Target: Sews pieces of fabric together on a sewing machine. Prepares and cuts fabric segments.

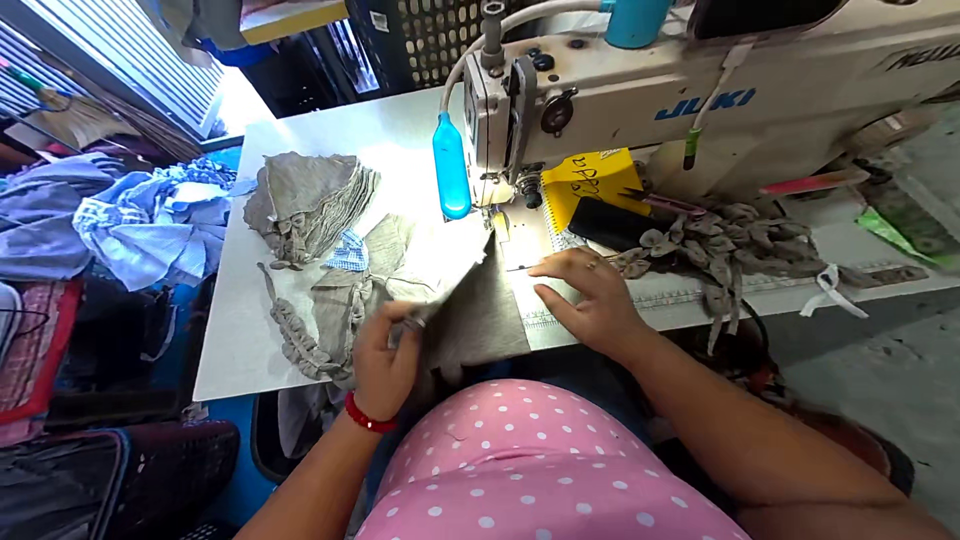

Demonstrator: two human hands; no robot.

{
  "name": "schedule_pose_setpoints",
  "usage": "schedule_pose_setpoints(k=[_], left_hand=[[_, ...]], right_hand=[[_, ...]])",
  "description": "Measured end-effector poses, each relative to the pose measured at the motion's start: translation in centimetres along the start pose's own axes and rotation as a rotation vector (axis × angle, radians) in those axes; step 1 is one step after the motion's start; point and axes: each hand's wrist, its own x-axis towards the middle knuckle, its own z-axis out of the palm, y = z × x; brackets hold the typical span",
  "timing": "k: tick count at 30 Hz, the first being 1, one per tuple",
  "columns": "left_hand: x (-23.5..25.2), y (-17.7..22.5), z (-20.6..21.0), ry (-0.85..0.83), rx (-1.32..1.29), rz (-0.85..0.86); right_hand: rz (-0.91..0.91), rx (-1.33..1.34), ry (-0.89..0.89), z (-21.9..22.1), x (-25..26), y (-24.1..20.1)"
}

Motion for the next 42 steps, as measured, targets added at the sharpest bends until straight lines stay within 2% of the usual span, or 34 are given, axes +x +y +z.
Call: schedule_pose_setpoints(k=[2,5,17,24,32,38,42], left_hand=[[1.4,0.0,0.6,0.202,-0.091,-0.038],[2.6,-0.3,0.8,0.326,-0.137,0.002],[3.8,-1.1,0.2,0.242,-0.065,0.115],[3.7,-2.5,0.5,0.244,0.112,0.24],[3.7,-2.4,-0.2,0.27,0.206,0.348],[3.2,-1.3,0.3,0.225,0.194,0.361],[3.5,-1.6,0.4,0.298,0.157,0.303]], right_hand=[[-0.009,0.02,-0.048,0.9,1.7,-0.4],[-0.023,0.025,-0.114,2.2,4.3,-0.7],[0.04,0.221,-0.15,6.0,9.1,0.4],[0.069,0.729,-0.11,7.5,9.4,1.6],[0.065,0.785,-0.158,7.7,9.3,1.8],[0.085,0.783,-0.159,7.5,9.5,1.4],[0.091,0.846,-0.103,7.7,9.4,1.9]])
